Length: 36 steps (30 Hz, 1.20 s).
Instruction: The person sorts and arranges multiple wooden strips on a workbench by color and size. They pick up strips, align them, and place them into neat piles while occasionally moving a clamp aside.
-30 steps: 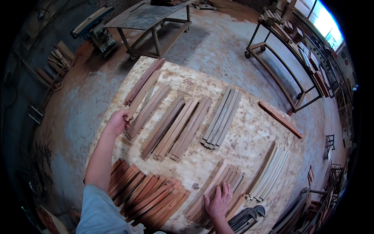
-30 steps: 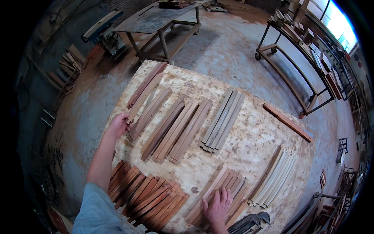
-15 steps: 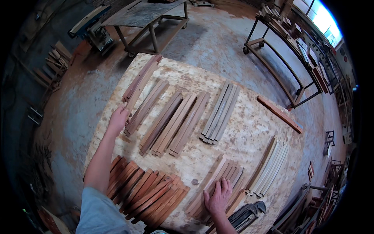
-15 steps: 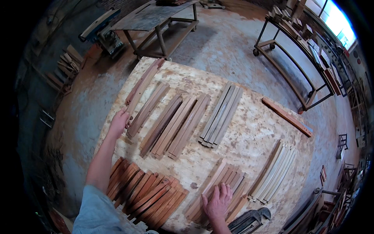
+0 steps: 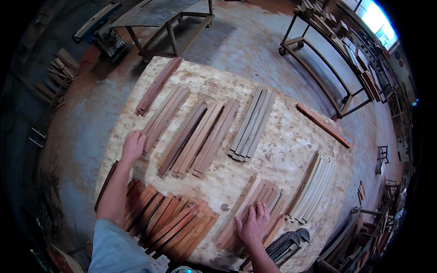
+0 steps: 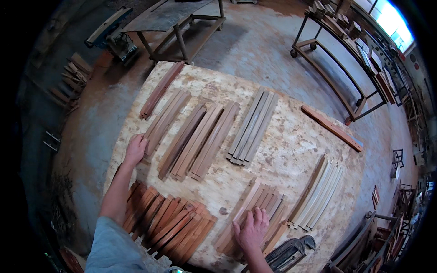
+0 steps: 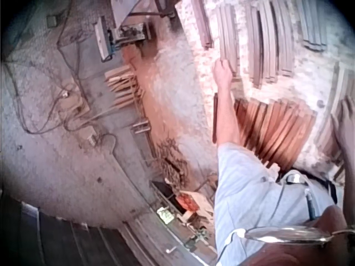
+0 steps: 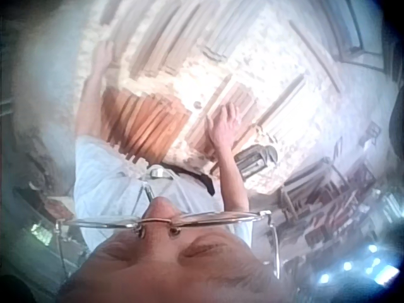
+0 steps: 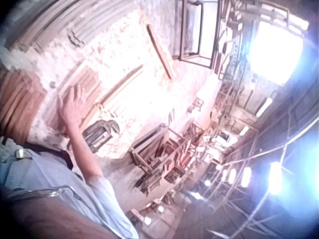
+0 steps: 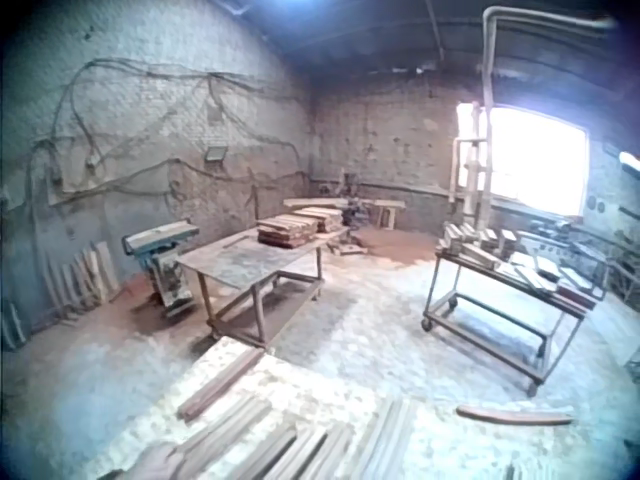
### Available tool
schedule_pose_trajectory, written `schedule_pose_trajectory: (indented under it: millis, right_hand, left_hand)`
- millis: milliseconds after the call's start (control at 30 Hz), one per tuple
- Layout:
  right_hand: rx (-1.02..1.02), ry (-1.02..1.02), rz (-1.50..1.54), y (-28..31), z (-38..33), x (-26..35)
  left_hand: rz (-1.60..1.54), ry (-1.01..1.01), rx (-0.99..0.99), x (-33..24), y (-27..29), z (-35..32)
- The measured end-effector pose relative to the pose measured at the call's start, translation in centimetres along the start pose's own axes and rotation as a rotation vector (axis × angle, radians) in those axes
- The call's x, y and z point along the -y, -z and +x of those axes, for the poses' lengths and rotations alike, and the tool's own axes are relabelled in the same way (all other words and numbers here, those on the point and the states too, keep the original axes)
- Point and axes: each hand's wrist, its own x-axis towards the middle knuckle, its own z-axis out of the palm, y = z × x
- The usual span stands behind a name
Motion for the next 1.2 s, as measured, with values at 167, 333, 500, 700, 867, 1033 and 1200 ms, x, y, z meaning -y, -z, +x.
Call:
schedule_pose_trajectory:
  millis: [167, 333, 500, 700, 867, 1033, 1200]
  right_hand:
    - [-0.016, -0.001, -0.010, -0.1, 0.0, -0.2]
    - [-0.022, 0.001, 0.008, -0.2, 0.1, 0.0]
    - [-0.033, -0.003, 0.006, -0.5, -0.1, -0.3]
    - [-0.006, -0.010, 0.015, 0.2, 0.0, 0.0]
    - [-0.001, -0.011, 0.040, 0.8, 0.2, 0.3]
    - [-0.031, 0.007, 0.015, 0.2, 0.2, 0.0]
    - [-0.035, -0.012, -0.006, 0.1, -0.1, -0.6]
  left_hand:
    - [0.095, -0.053, 0.016, -2.2, 0.8, -0.2]
    - [0.159, -0.054, 0.086, -2.2, 1.6, 0.7]
    - [0.333, -0.070, 0.162, -4.8, 2.0, 1.2]
    - [0.503, -0.049, 0.338, -6.5, 2.7, 3.5]
    - [0.344, 0.024, 0.143, -4.7, 0.8, 4.0]
    - [0.202, 0.047, 0.061, -3.7, 1.3, 3.5]
    - [-0.463, 0.145, 0.164, -8.5, 0.5, -0.4]
